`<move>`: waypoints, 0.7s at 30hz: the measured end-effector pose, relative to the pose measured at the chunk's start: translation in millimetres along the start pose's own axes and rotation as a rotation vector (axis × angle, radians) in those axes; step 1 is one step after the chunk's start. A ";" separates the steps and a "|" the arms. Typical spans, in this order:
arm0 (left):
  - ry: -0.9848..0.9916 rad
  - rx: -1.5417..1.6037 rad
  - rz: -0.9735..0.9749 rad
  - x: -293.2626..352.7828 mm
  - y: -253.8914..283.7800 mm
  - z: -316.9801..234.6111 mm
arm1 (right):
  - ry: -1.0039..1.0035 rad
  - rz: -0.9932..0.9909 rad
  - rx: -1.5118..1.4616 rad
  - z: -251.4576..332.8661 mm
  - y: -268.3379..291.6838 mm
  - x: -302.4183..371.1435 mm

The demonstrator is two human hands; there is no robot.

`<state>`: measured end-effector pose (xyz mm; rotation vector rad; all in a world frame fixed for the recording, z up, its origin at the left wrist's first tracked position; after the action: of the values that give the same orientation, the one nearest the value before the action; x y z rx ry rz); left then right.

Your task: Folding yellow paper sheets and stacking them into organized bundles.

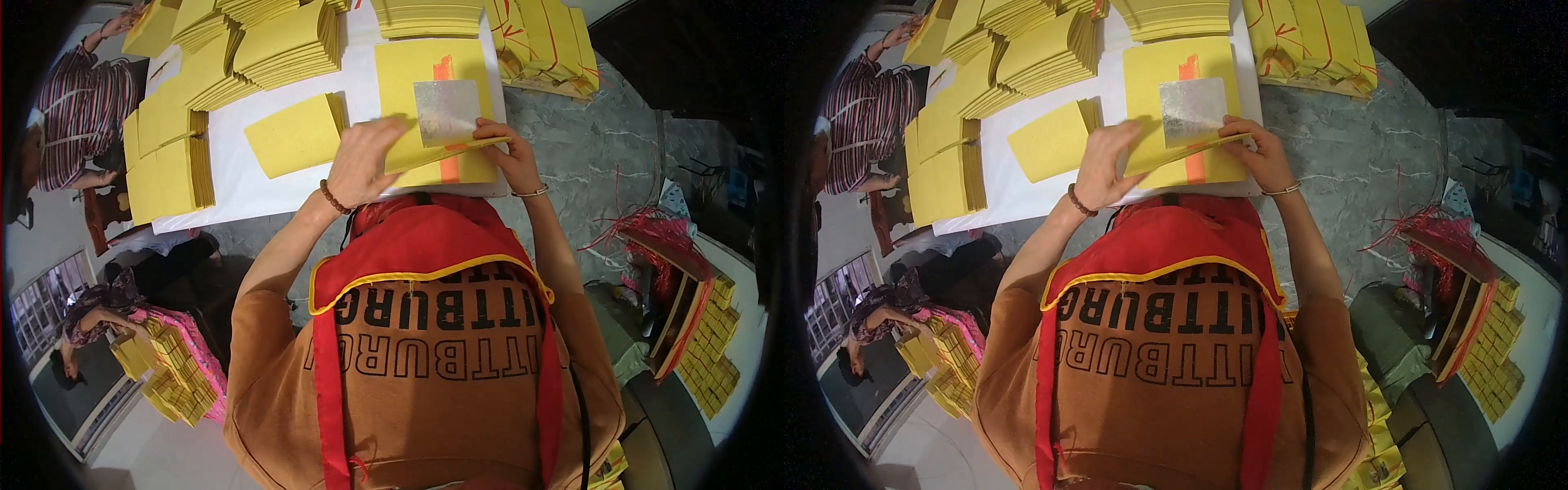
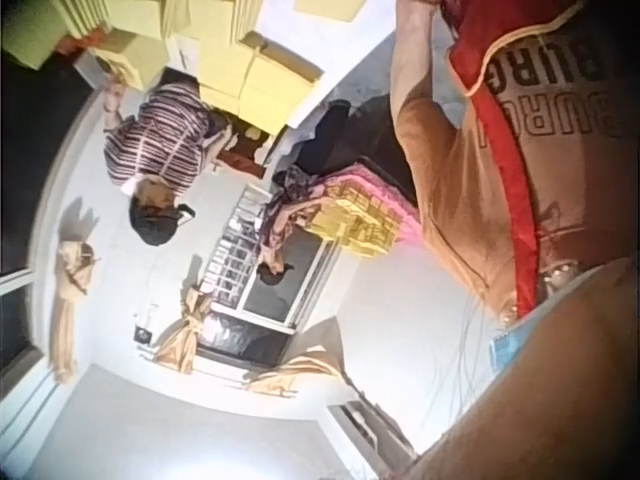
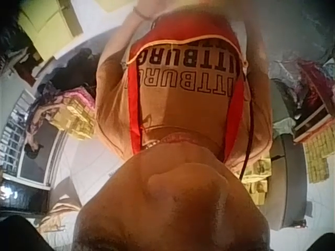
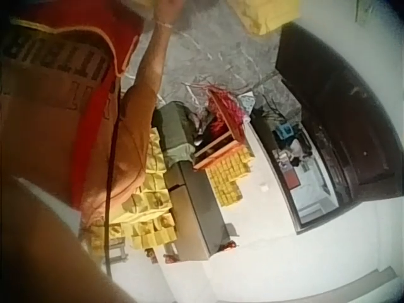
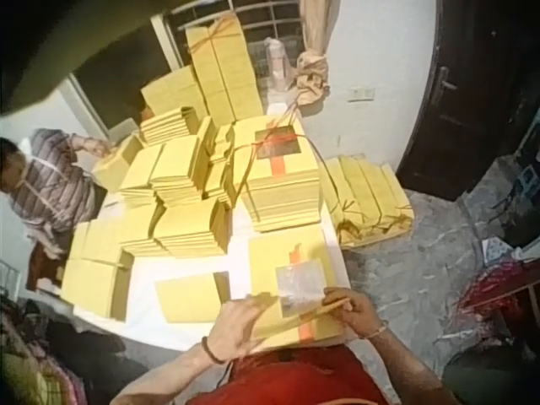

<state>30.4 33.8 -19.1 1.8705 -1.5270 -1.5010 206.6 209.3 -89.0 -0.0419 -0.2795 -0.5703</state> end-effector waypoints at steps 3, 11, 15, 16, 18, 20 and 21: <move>0.124 -0.047 0.037 5.5 -13.0 16.3 | 0.047 0.010 -0.006 0.4 -0.8 0.1; 0.129 0.029 -0.055 -3.3 -21.8 14.7 | 0.174 -0.051 0.157 3.7 -15.0 8.3; 0.116 -0.034 0.041 5.1 -26.3 21.4 | 0.264 -0.042 0.370 9.9 -10.5 6.6; 0.064 -0.090 0.053 6.2 -26.7 21.6 | 0.273 -0.035 0.397 12.0 -9.9 6.7; 0.012 -0.147 0.063 5.5 -25.0 20.5 | 0.283 -0.027 0.425 17.1 -10.5 9.0; 0.011 -0.147 0.048 3.2 -19.5 14.5 | 0.348 -0.232 0.574 26.0 -9.5 14.9; 0.011 -0.146 0.048 2.3 -16.5 8.3 | 0.347 -0.231 0.575 25.5 -10.3 15.6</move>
<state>32.1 41.3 -36.1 1.7452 -1.4062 -1.5340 207.3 195.3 -60.7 0.6466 -0.1014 -0.6965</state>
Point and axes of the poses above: each hand's wrist, its own x-axis away from the middle knuckle, its own y-axis out of the back of the hand, z = x × y, the point moved 4 cm from there along -x, towards the middle knuckle, and after that the axes turned 15 degrees about -y, right-handed, at the moved point
